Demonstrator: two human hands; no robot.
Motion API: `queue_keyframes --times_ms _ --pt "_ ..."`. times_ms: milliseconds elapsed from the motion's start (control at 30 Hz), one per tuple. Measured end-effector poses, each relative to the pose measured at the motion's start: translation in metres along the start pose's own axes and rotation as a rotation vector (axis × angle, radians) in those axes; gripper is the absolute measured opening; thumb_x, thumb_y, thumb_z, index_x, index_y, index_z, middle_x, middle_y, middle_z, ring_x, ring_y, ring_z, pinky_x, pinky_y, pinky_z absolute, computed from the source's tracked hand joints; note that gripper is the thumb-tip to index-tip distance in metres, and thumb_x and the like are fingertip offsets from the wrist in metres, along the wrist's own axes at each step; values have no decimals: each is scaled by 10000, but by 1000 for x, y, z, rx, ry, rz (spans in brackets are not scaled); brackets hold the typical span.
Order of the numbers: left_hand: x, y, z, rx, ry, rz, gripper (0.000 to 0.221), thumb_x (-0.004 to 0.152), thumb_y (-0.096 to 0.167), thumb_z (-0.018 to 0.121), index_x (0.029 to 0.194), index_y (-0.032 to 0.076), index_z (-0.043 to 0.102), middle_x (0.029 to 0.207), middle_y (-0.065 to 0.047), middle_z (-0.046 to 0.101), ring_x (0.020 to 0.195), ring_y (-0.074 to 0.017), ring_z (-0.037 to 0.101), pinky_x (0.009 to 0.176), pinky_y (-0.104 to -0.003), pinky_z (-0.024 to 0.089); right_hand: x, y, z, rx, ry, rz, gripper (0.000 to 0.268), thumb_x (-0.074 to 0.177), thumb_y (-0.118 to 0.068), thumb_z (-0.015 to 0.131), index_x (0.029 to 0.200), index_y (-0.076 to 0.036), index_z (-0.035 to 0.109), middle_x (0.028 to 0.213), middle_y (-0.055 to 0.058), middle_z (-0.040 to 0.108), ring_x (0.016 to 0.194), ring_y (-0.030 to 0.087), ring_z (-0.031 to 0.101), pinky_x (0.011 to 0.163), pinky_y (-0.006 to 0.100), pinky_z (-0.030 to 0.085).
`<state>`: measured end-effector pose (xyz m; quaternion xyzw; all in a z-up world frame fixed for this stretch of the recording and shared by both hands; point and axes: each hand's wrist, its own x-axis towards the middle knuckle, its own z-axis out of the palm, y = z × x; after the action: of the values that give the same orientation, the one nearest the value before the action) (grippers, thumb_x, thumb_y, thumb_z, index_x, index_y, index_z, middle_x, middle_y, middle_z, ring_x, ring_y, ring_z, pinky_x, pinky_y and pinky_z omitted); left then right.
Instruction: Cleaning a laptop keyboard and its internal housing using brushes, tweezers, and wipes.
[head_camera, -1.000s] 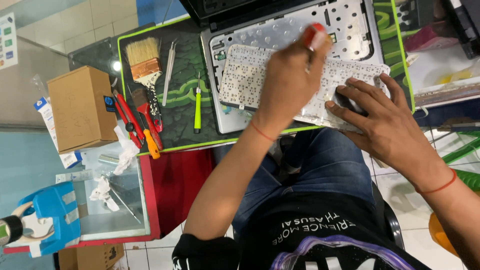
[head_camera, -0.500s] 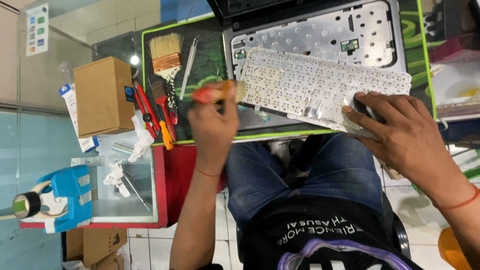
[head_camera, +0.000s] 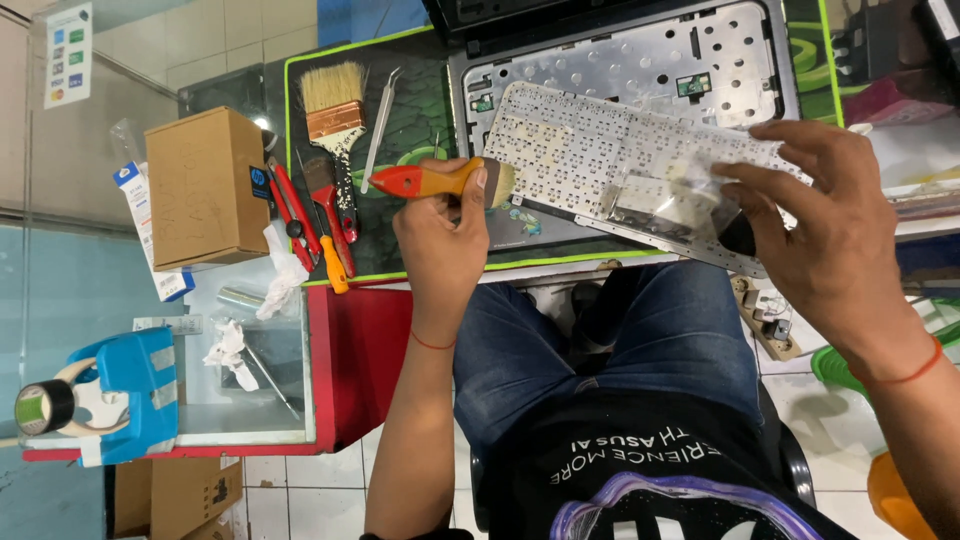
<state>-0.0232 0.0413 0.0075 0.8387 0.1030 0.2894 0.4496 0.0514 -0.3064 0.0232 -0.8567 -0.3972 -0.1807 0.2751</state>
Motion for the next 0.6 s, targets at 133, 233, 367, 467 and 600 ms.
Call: queue_keyframes --times_ms 133,233,367,467,600 --pt "-9 -7 2 62 36 -159 588 1102 332 784 629 86 535 550 41 472 560 -63 374 526 -327 318 26 -29 -2 120 164 111 507 1317 -92 721 1703 95 451 1647 332 375 1507 519 485 1126 606 559" --pt "-8 1 2 -25 26 -33 253 1115 195 735 1076 -43 809 1248 -42 813 816 -117 747 682 -264 590 17 -29 6 88 -13 261 829 1257 -392 587 1823 -77 70 1824 375 178 1715 591 248 1413 804 324" --pt "-6 24 14 -8 8 131 197 1123 137 722 1141 -47 792 1228 -95 769 1108 -252 795 927 -328 689 -5 -12 23 -81 -271 345 752 1136 -573 507 1776 -181 466 1880 273 261 1721 492 86 1300 834 146" --pt "-5 45 49 -151 -128 293 228 1144 116 683 1263 -68 746 1270 -205 787 1180 -336 817 1094 -389 703 -11 -3 18 -85 -214 237 584 1182 -491 558 1640 -143 660 1749 246 535 1671 488 402 1327 668 236" --pt "-5 49 103 9 -345 555 311 1054 -75 758 1332 36 672 1329 -127 763 1146 -336 810 971 -411 721 37 31 -4 58 -303 264 392 1262 -246 497 1426 -20 772 1438 245 777 1232 408 728 1073 563 494"
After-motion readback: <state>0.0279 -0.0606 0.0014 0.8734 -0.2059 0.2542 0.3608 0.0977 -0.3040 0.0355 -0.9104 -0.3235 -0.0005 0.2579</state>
